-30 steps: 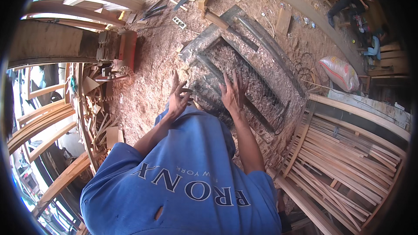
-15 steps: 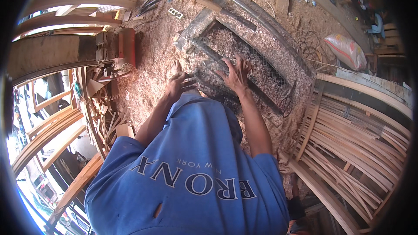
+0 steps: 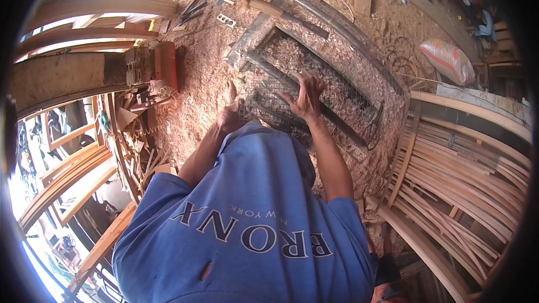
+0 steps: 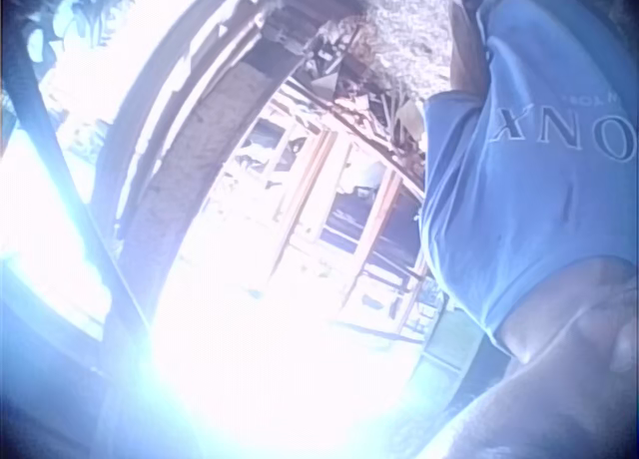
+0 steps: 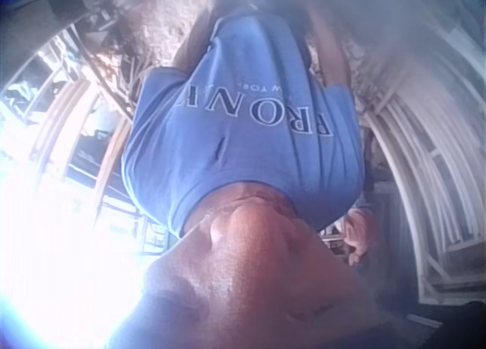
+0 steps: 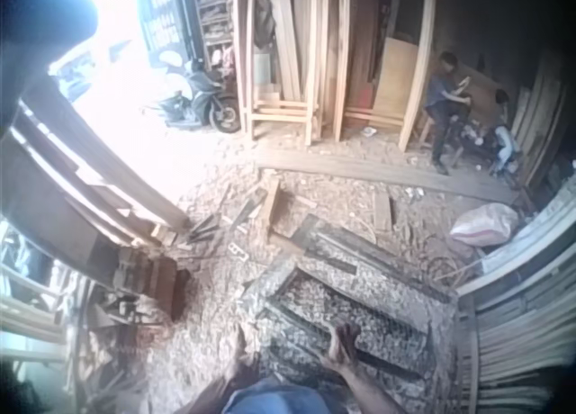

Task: The person assembles a wooden frame by positioning a wire mesh panel and securing it with a staple gun. They then cut excess wire mesh with shears and place the mesh into a metal frame on the floor.

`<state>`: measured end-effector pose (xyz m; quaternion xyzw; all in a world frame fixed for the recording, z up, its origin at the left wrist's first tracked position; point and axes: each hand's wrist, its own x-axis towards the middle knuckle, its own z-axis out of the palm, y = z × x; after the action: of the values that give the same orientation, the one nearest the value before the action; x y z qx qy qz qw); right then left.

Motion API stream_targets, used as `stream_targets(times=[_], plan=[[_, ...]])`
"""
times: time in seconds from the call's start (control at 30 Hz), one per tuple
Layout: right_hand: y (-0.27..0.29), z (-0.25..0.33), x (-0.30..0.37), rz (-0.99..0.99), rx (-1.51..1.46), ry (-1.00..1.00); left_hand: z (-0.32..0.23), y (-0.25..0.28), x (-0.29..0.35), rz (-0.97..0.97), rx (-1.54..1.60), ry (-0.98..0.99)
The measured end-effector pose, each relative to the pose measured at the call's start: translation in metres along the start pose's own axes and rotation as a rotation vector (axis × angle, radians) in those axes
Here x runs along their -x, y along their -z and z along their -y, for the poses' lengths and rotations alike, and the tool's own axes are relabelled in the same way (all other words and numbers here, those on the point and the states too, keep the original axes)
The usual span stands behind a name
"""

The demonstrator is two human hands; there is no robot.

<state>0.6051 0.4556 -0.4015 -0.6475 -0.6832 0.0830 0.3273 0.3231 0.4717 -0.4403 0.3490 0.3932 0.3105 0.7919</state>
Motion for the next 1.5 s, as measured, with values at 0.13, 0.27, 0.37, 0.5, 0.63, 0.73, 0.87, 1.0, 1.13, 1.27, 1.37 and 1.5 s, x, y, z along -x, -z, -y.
stream_targets(times=[0.13, 0.27, 0.37, 0.5, 0.63, 0.73, 0.87, 1.0, 1.13, 1.27, 1.37, 1.5], plan=[[-0.004, 0.003, 0.0, 0.257, 0.281, -0.037, -0.005, 0.011, -0.003, -0.005, 0.483, 0.279], [-0.007, 0.009, 0.0, 0.298, 0.474, 0.022, -0.01, 0.017, 0.013, -0.132, 0.367, 0.277], [-0.008, 0.013, -0.001, 0.287, 0.466, 0.026, -0.014, 0.011, 0.022, -0.277, 0.227, 0.232], [-0.008, 0.014, -0.002, 0.187, 0.385, 0.054, -0.014, -0.002, 0.02, -0.461, 0.235, 0.187], [-0.008, 0.012, -0.003, 0.156, 0.311, 0.021, -0.013, -0.006, 0.023, -0.553, 0.166, 0.174], [-0.01, 0.014, -0.002, 0.168, 0.364, 0.0, -0.019, -0.007, 0.029, -0.457, 0.023, 0.005], [-0.009, 0.018, 0.0, 0.204, 0.413, -0.021, -0.031, -0.014, 0.032, -0.419, -0.236, 0.009], [-0.004, 0.019, -0.003, 0.231, 0.383, -0.061, -0.038, -0.022, 0.026, -0.47, -0.282, 0.03], [0.0, 0.019, -0.005, 0.193, 0.337, -0.045, -0.045, -0.019, -0.001, -0.456, -0.315, 0.097], [-0.002, 0.02, -0.004, 0.15, 0.349, -0.009, -0.047, -0.026, -0.027, -0.479, -0.306, 0.078], [-0.005, 0.019, -0.004, 0.111, 0.38, 0.014, -0.053, -0.032, -0.037, -0.508, -0.449, 0.048], [-0.005, 0.018, -0.004, 0.07, 0.362, 0.034, -0.058, -0.035, -0.031, -0.491, -0.374, 0.064]])
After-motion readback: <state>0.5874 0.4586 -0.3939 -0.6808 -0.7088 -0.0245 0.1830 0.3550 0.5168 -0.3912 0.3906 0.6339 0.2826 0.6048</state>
